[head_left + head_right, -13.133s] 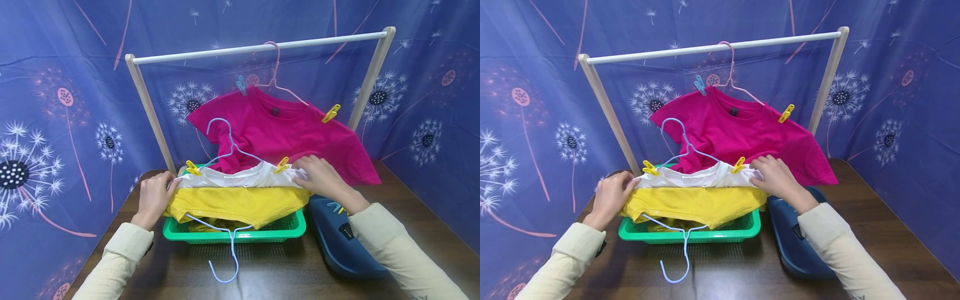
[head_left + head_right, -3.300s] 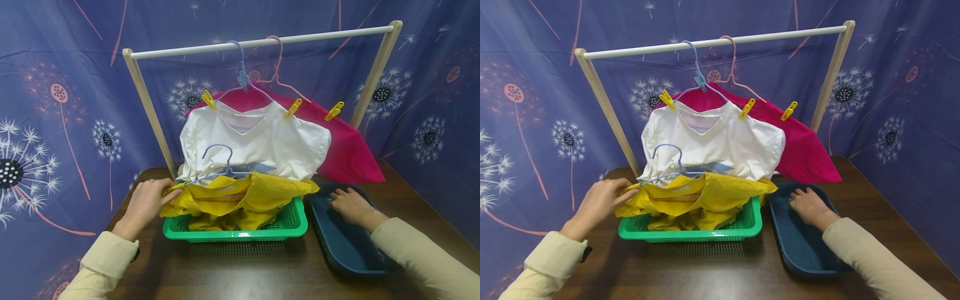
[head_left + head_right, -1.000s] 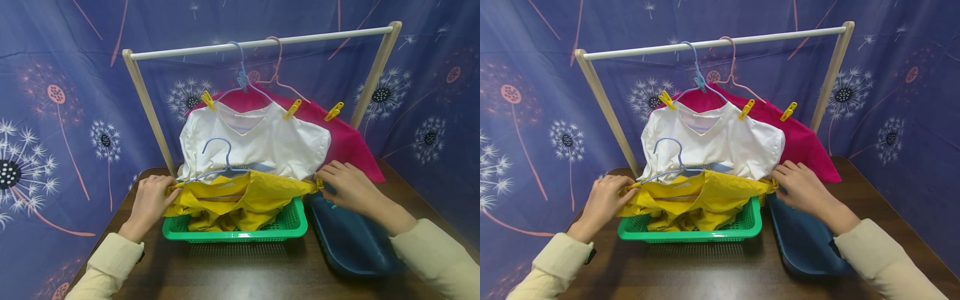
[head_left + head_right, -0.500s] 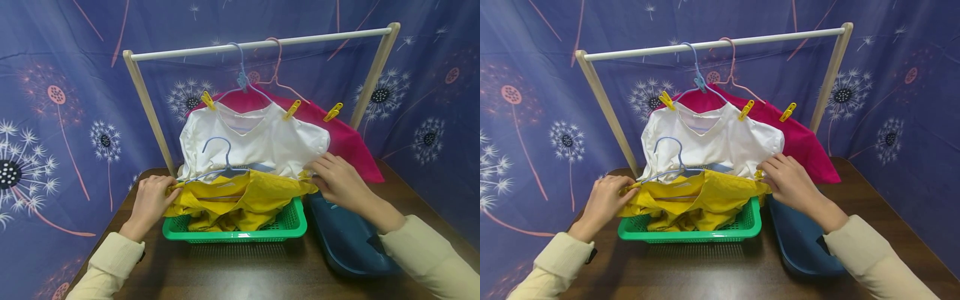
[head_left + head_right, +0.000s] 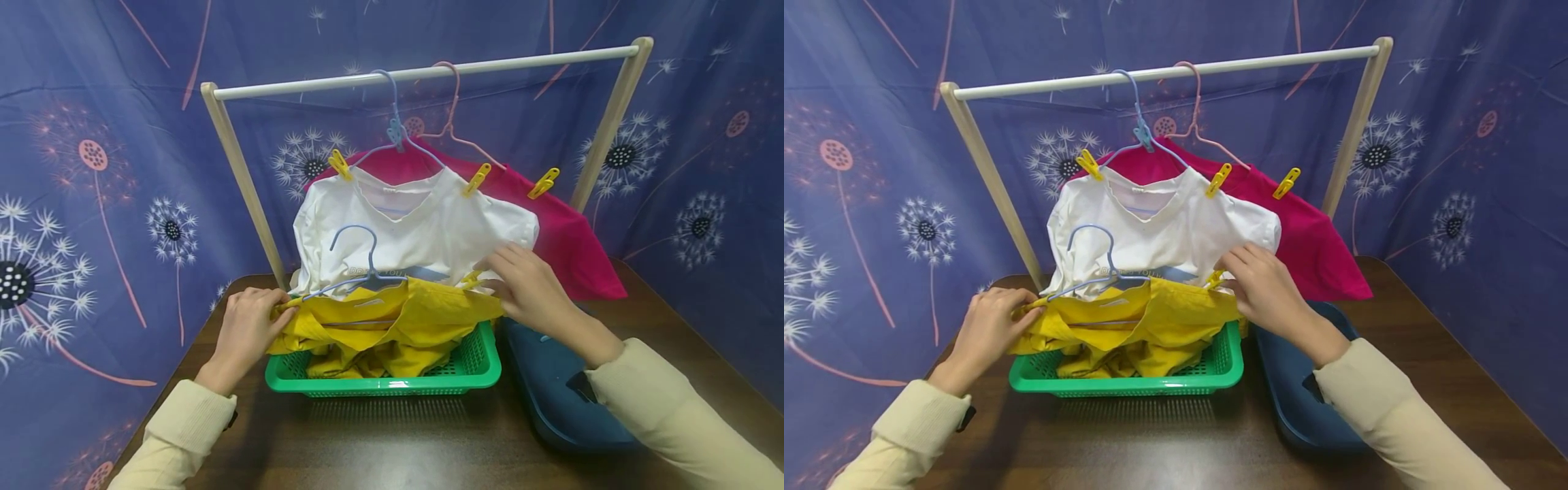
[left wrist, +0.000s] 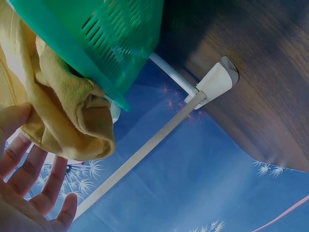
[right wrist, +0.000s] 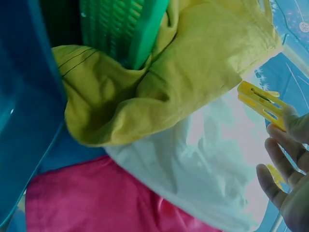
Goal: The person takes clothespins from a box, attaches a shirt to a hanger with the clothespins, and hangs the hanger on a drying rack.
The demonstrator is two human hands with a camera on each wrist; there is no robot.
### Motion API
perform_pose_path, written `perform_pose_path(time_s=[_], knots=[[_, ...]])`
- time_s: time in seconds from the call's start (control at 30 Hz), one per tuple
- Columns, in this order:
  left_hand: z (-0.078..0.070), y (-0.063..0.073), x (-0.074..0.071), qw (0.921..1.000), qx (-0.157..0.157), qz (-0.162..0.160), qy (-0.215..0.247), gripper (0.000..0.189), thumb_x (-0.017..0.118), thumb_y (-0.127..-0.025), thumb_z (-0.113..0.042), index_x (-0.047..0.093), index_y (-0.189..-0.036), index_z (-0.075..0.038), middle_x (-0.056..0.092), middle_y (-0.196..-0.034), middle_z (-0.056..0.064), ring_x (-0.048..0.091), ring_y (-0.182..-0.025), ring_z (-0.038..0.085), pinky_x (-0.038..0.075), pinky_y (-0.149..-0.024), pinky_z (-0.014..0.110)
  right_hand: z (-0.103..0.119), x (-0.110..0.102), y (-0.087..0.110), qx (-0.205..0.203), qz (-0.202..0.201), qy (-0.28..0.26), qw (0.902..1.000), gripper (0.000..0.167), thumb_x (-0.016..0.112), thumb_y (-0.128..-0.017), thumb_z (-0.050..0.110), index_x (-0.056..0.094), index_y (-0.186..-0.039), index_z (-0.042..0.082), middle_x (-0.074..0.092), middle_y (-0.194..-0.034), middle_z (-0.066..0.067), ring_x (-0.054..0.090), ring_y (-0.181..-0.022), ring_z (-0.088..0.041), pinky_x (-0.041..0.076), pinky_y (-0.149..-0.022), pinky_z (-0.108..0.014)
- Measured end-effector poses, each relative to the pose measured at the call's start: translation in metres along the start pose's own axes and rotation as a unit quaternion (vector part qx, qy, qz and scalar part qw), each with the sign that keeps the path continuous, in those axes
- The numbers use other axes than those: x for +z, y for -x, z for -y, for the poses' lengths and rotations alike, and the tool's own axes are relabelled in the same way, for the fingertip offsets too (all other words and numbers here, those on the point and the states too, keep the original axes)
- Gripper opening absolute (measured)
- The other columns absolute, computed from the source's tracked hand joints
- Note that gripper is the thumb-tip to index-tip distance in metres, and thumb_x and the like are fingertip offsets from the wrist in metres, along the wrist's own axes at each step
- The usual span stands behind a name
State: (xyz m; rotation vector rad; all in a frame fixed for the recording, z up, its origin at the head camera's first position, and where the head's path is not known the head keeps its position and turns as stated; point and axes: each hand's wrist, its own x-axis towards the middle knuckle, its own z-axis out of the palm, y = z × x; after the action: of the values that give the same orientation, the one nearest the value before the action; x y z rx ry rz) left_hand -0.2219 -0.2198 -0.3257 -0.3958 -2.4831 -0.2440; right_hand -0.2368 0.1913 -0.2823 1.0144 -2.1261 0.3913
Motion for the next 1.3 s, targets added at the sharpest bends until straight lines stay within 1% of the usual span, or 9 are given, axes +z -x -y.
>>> perform_pose_path(time_s=[0.13, 0.23, 0.33, 0.4, 0.63, 0.77, 0.93, 1.13, 1.3], knots=[[0.0, 0.0, 0.0, 0.9999, 0.005, -0.008, 0.002, 0.014, 0.071, -0.078, -0.024, 0.067, -0.082, -0.011, 0.069, -0.075, 0.005, 0.059, -0.078, 0.027, 0.038, -0.078, 0.05, 0.005, 0.004, -0.006, -0.001, -0.014, -0.026, 0.9996, 0.021, 0.066, -0.069, -0.004, 0.061, -0.087, 0.007, 0.062, -0.084, -0.005, 0.053, -0.08, -0.021, 0.046, -0.07, -0.037], [0.0, 0.0, -0.001, 0.9999, 0.006, -0.012, 0.004, 0.014, 0.071, -0.078, -0.024, 0.067, -0.081, -0.011, 0.069, -0.074, 0.005, 0.058, -0.078, 0.027, 0.038, -0.078, 0.05, 0.007, 0.008, -0.011, -0.007, -0.029, -0.043, 0.9987, 0.022, 0.064, -0.068, -0.007, 0.061, -0.085, 0.007, 0.063, -0.082, -0.005, 0.054, -0.078, -0.021, 0.045, -0.07, -0.037], [0.0, 0.0, -0.001, 0.9999, 0.003, -0.009, 0.004, 0.013, 0.071, -0.078, -0.023, 0.067, -0.081, -0.01, 0.068, -0.074, 0.005, 0.058, -0.078, 0.027, 0.038, -0.078, 0.05, 0.009, 0.012, -0.015, -0.011, -0.039, -0.049, 0.998, 0.025, 0.063, -0.066, -0.01, 0.061, -0.084, 0.006, 0.063, -0.081, -0.005, 0.054, -0.076, -0.021, 0.045, -0.068, -0.036], [0.0, 0.0, 0.0, 1.0, 0.001, -0.006, 0.004, 0.013, 0.071, -0.078, -0.022, 0.067, -0.082, -0.01, 0.068, -0.074, 0.005, 0.059, -0.078, 0.028, 0.038, -0.078, 0.05, 0.01, 0.014, -0.016, -0.007, -0.037, -0.05, 0.998, 0.025, 0.063, -0.065, -0.011, 0.061, -0.084, 0.005, 0.063, -0.08, -0.006, 0.054, -0.076, -0.02, 0.045, -0.068, -0.035], [0.0, 0.0, 0.001, 1.0, -0.002, -0.004, 0.006, 0.012, 0.071, -0.079, -0.021, 0.067, -0.082, -0.01, 0.069, -0.076, 0.005, 0.059, -0.079, 0.028, 0.038, -0.077, 0.049, 0.011, 0.021, -0.018, 0.026, -0.025, -0.063, 0.9974, 0.022, 0.066, -0.066, -0.009, 0.06, -0.083, 0.006, 0.063, -0.078, -0.005, 0.055, -0.074, -0.02, 0.046, -0.068, -0.034], [-0.001, 0.0, 0.001, 1.0, 0.0, -0.006, 0.006, 0.012, 0.071, -0.079, -0.021, 0.067, -0.081, -0.01, 0.068, -0.074, 0.004, 0.059, -0.078, 0.027, 0.038, -0.077, 0.048, 0.011, 0.026, -0.017, 0.039, -0.024, -0.066, 0.9968, 0.02, 0.068, -0.068, -0.006, 0.06, -0.081, 0.007, 0.063, -0.077, -0.005, 0.055, -0.075, -0.02, 0.046, -0.068, -0.034], [-0.001, 0.0, 0.001, 1.0, 0.002, -0.006, 0.006, 0.012, 0.071, -0.078, -0.021, 0.067, -0.082, -0.01, 0.068, -0.074, 0.004, 0.058, -0.077, 0.026, 0.038, -0.077, 0.048, 0.012, 0.029, -0.016, 0.053, -0.01, -0.073, 0.9959, 0.019, 0.07, -0.07, -0.003, 0.06, -0.082, 0.007, 0.063, -0.079, -0.004, 0.056, -0.077, -0.019, 0.047, -0.07, -0.035], [-0.001, 0.0, 0.0, 1.0, 0.002, -0.008, 0.005, 0.013, 0.071, -0.078, -0.021, 0.067, -0.082, -0.01, 0.07, -0.077, 0.006, 0.059, -0.077, 0.027, 0.038, -0.078, 0.049, 0.011, 0.029, -0.015, 0.059, 0.012, -0.082, 0.9948, 0.018, 0.071, -0.074, 0.002, 0.063, -0.09, 0.006, 0.066, -0.087, -0.006, 0.057, -0.084, -0.021, 0.047, -0.077, -0.038], [-0.001, 0.0, 0.001, 0.9999, 0.005, -0.011, 0.004, 0.013, 0.071, -0.078, -0.021, 0.067, -0.082, -0.01, 0.069, -0.076, 0.006, 0.059, -0.076, 0.027, 0.039, -0.078, 0.05, 0.009, 0.026, -0.012, 0.063, 0.04, -0.084, 0.9937, 0.026, 0.072, -0.076, 0.009, 0.062, -0.099, 0.006, 0.066, -0.094, -0.006, 0.057, -0.089, -0.021, 0.048, -0.08, -0.04]])
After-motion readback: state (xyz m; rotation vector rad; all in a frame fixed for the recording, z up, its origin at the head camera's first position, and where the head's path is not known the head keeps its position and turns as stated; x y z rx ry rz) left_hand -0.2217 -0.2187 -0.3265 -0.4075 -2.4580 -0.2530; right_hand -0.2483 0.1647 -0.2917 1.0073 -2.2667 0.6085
